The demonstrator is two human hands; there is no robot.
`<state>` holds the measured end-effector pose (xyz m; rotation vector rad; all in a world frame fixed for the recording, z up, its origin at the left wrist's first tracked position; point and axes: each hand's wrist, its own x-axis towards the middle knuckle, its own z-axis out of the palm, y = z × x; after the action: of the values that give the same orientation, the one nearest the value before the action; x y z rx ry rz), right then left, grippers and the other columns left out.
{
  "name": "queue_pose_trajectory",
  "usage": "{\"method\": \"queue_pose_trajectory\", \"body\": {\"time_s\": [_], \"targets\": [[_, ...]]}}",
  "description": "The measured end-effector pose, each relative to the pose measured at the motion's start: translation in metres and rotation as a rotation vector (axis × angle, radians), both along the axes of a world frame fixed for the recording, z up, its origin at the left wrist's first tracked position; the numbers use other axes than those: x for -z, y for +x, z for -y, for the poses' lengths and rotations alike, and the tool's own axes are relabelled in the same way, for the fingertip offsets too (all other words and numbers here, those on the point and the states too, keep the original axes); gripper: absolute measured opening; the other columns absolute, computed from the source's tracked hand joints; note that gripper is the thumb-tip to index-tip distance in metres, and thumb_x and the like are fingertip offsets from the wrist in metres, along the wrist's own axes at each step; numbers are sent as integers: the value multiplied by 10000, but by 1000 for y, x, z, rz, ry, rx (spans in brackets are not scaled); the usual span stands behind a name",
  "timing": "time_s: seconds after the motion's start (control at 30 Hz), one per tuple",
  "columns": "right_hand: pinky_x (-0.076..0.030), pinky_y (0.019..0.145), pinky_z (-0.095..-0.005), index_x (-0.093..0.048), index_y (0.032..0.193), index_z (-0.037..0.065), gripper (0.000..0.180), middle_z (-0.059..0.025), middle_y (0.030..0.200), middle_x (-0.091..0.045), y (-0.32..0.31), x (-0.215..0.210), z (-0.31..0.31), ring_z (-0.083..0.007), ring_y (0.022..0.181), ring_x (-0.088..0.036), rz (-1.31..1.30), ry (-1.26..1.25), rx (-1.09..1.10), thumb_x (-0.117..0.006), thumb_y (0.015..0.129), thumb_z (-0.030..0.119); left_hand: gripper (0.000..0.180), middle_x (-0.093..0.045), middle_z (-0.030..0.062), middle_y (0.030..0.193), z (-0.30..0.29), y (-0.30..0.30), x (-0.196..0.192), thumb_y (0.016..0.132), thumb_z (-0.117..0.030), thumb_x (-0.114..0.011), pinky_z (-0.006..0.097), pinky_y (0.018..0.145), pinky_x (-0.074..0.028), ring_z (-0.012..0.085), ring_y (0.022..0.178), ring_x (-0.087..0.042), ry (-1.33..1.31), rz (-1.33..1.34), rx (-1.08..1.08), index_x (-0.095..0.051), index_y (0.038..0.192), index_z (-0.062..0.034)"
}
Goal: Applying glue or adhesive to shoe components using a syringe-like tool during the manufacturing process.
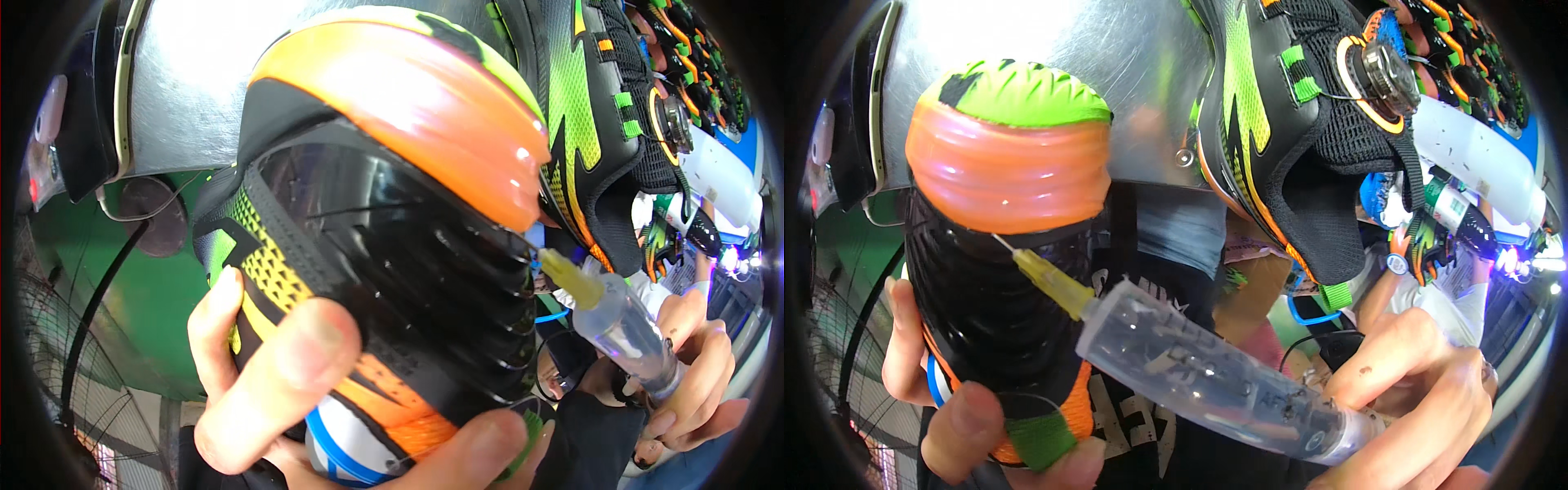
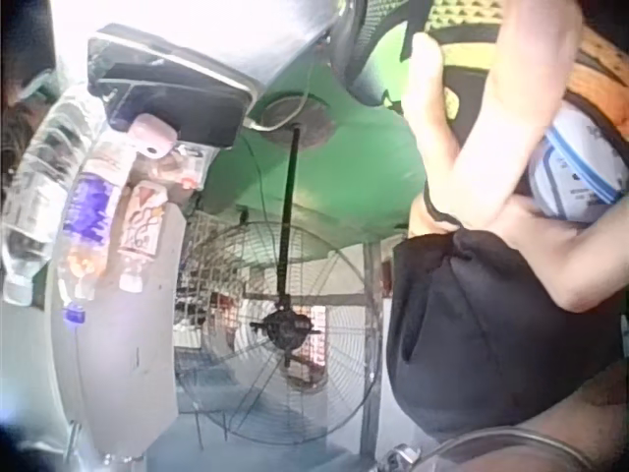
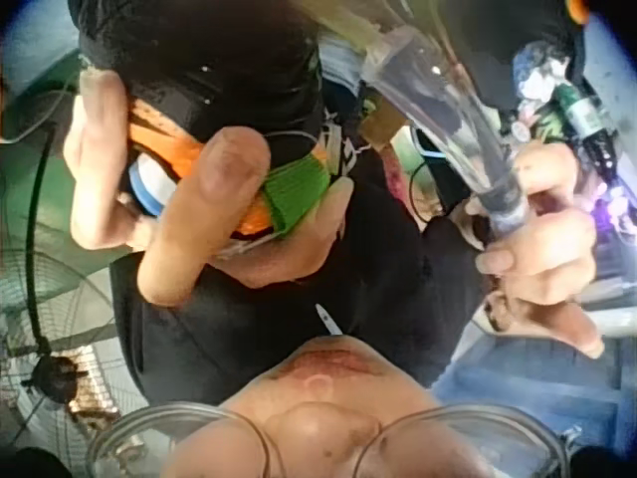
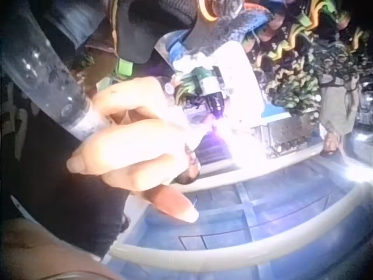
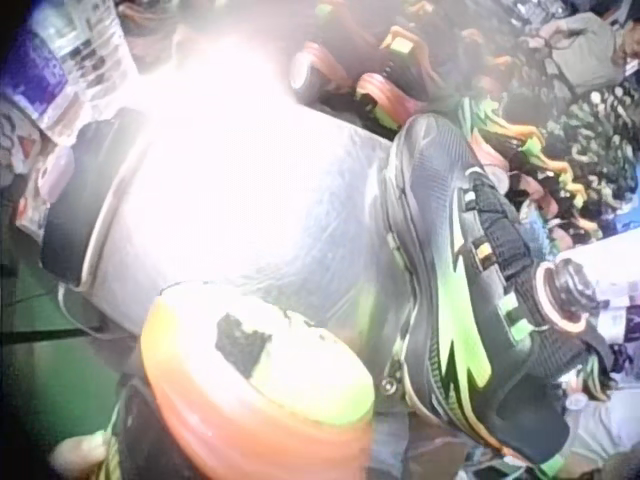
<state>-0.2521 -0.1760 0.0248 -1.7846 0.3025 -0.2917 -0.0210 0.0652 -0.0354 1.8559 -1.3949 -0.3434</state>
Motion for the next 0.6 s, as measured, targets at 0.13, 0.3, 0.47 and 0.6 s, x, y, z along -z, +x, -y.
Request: {"method": "queue_pose_trajectory", "body": {"time_s": [0.13, 0.3, 0.47, 0.6], "targets": [[-423, 693, -218, -522, 680, 117, 244, -10, 855, -653, 7, 21, -6, -72, 699, -565, 156, 66, -9, -550, 921, 143, 557, -283, 82, 1503, -5, 9, -4, 771, -338, -731, 685, 1097, -193, 393, 1285, -384, 81, -11, 73, -520, 1267, -198], [-416, 700, -213, -520, 673, 101, 281, -15, 858, -675, 9, 47, -9, -64, 699, -574, 338, 150, -25, -513, 945, 171, 606, -317, 159, 1472, 4, 10, 20, 748, -320, -741, 643, 1106, -226, 431, 1264, -391, -223, 138, 188, -504, 1288, -180], [-409, 707, -208, -519, 666, 85, 326, -19, 862, -696, 10, 62, -10, -56, 699, -582, 503, 207, -30, -475, 969, 200, 632, -337, 159, 1473, -8, -24, -19, 668, -269, -776, 594, 1124, -253, 481, 1250, -401, 271, -38, -221, -534, 1241, -162], [-410, 718, -213, -559, 714, 67, 306, -17, 884, -707, -23, 33, -19, -45, 749, -592, 449, 273, -4, -460, 975, 192, 502, -440, 151, 1364, -1, -13, 23, 756, -205, -697, 477, 1077, -312, 373, 1214, -459, -27, -56, -365, -526, 1214, -94]]}}
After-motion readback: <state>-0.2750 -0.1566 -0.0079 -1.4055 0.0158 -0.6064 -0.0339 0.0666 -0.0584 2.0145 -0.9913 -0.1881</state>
